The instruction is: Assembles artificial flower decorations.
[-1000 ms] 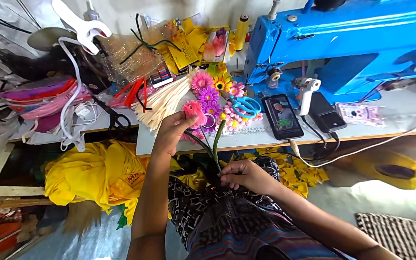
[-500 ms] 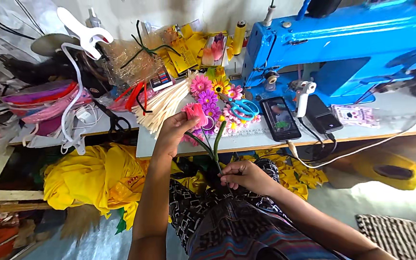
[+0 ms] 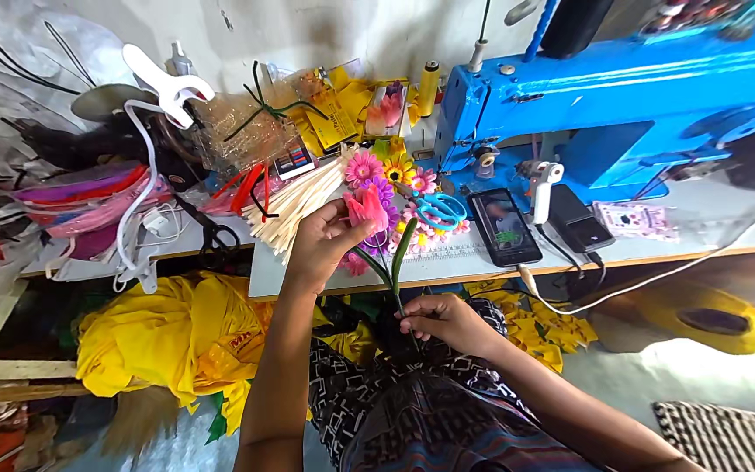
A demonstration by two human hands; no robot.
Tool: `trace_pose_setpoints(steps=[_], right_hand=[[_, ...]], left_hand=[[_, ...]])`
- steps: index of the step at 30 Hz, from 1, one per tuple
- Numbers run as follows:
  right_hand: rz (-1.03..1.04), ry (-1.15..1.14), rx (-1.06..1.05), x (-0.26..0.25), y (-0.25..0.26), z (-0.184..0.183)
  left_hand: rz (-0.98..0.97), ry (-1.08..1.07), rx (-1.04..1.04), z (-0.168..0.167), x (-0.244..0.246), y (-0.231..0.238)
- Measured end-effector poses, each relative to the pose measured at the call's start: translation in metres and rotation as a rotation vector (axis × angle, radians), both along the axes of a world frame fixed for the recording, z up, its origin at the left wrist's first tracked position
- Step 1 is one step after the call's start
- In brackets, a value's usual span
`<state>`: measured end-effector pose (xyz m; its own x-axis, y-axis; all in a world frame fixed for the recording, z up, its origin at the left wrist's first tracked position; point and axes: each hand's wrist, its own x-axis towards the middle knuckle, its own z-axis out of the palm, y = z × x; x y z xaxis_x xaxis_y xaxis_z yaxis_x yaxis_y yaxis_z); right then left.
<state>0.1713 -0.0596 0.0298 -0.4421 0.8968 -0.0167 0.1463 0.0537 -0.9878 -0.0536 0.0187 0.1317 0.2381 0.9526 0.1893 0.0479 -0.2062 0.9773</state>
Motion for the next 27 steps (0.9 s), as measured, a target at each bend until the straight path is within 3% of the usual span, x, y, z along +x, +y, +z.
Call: trace_pose_setpoints(steps=[10,15,27], right_hand=[[-0.056,0.035,0.101,0.006,0.004,0.003],[-0.081,0.070,0.192,0.008,0.006,-0.001],[-0.145,0.062,0.445,0.012,0.013,-0.007]], left_hand=[[-0.082,0.009,0.191,0.013,0.000,-0.001],[-0.086,0.042,0.397,0.024,0.008,-0.018],[-0.266,0.124,0.600,0.037,0.010,-0.048]])
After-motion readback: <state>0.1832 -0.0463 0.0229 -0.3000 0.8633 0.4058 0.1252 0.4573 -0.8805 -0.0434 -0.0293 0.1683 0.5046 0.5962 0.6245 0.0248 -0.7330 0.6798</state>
